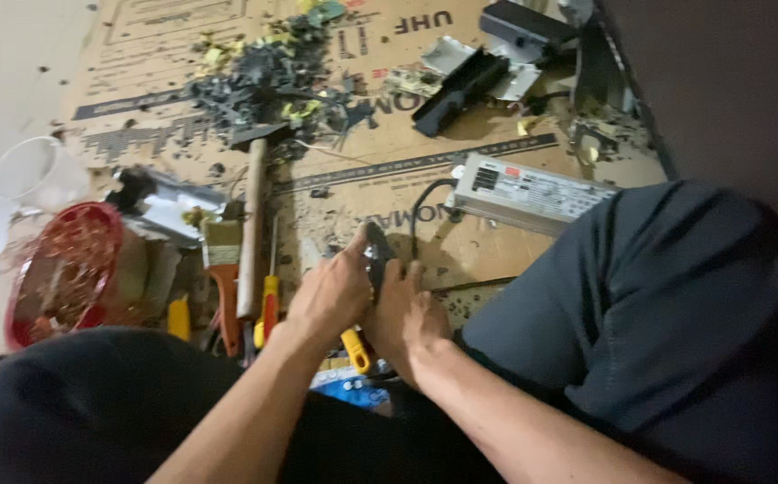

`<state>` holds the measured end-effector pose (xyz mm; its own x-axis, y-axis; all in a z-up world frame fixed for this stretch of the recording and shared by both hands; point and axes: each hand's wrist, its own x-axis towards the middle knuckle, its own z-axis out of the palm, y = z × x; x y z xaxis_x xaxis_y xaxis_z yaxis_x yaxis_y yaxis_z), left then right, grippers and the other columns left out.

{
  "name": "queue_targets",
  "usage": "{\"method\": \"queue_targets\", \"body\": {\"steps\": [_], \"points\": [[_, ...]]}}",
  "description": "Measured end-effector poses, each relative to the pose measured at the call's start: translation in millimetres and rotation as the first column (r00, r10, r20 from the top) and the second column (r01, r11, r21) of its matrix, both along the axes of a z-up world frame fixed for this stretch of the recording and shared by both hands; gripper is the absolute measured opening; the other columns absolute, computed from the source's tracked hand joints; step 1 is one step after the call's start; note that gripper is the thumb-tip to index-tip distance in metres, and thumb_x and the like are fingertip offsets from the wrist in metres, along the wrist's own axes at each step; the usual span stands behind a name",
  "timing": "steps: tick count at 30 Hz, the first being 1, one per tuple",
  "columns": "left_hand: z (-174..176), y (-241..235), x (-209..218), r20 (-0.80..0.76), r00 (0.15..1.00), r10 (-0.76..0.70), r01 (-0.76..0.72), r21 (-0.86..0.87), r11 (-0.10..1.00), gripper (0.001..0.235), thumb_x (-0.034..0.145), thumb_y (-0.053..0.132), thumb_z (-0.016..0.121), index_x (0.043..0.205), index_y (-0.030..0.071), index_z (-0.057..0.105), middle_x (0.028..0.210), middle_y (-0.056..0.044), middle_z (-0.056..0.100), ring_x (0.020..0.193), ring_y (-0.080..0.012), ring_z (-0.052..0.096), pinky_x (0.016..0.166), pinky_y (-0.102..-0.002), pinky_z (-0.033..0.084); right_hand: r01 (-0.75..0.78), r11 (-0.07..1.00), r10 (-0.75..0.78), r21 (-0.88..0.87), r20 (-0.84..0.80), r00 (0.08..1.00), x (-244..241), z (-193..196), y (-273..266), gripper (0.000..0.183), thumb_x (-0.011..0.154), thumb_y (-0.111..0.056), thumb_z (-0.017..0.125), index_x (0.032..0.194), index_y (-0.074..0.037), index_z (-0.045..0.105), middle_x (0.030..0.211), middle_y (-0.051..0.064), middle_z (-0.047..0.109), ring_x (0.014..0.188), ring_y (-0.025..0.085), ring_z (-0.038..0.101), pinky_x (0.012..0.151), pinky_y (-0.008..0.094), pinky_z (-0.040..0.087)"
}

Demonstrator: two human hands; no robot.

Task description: The person sits on the floor and uses a knife to scrape the black plastic casing off a power supply unit. They repeatedly scrape and peel the plastic, creating a pile of debris on the cardboard below.

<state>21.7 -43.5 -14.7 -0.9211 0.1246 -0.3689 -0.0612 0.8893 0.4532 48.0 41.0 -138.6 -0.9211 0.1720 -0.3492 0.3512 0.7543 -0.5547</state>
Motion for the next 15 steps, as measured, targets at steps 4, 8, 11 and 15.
{"method": "queue_targets", "body": {"steps": [4,8,11,15], "points": [[1,0,-4,-0.021,0.996,-0.082,0.081,-0.028,0.996,0.054,0.102,0.013,0.033,0.156,0.018,0.041,0.103,-0.037,0.071,0.097,-0.0504,0.072,0.084,-0.060,0.058,0.200,0.895,-0.196,-0.398,0.052,0.979,11,26,10,0.074,0.098,-0.041,0.035,0.162,-0.015,0.008,0.168,0.018,0.010,0.140,0.047,0.020,0.118,0.057,0.021],[3,-8,-11,0.002,0.992,-0.126,0.124,-0.162,0.979,0.051,0.104,0.027,0.034,0.153,0.036,0.043,0.104,-0.030,0.072,0.097,-0.0450,0.072,0.084,-0.056,0.059,0.342,0.604,-0.339,-0.720,0.156,0.928,14,27,3,0.072,0.103,-0.057,0.016,0.165,-0.024,0.000,0.172,0.009,0.004,0.152,0.045,-0.005,0.126,0.058,-0.001],[8,-4,-15,0.025,0.997,-0.079,0.082,-0.174,0.981,0.050,0.102,0.036,0.037,0.149,0.046,0.047,0.109,-0.027,0.072,0.107,-0.0455,0.069,0.092,-0.056,0.056,0.346,0.599,-0.376,-0.722,0.128,0.918,1,-6,2,0.069,0.102,-0.058,0.018,0.165,-0.032,0.003,0.172,0.004,0.007,0.154,0.038,-0.010,0.122,0.055,-0.008],[5,2,-6,-0.046,0.999,0.025,-0.022,0.056,0.998,0.047,0.104,0.026,0.041,0.148,0.030,0.054,0.106,-0.032,0.072,0.101,-0.0476,0.071,0.093,-0.058,0.057,0.275,0.688,-0.311,-0.671,0.070,0.948,8,-41,2,0.071,0.100,-0.062,0.012,0.165,-0.036,-0.003,0.173,0.000,0.004,0.155,0.038,-0.002,0.122,0.051,-0.012]]}}
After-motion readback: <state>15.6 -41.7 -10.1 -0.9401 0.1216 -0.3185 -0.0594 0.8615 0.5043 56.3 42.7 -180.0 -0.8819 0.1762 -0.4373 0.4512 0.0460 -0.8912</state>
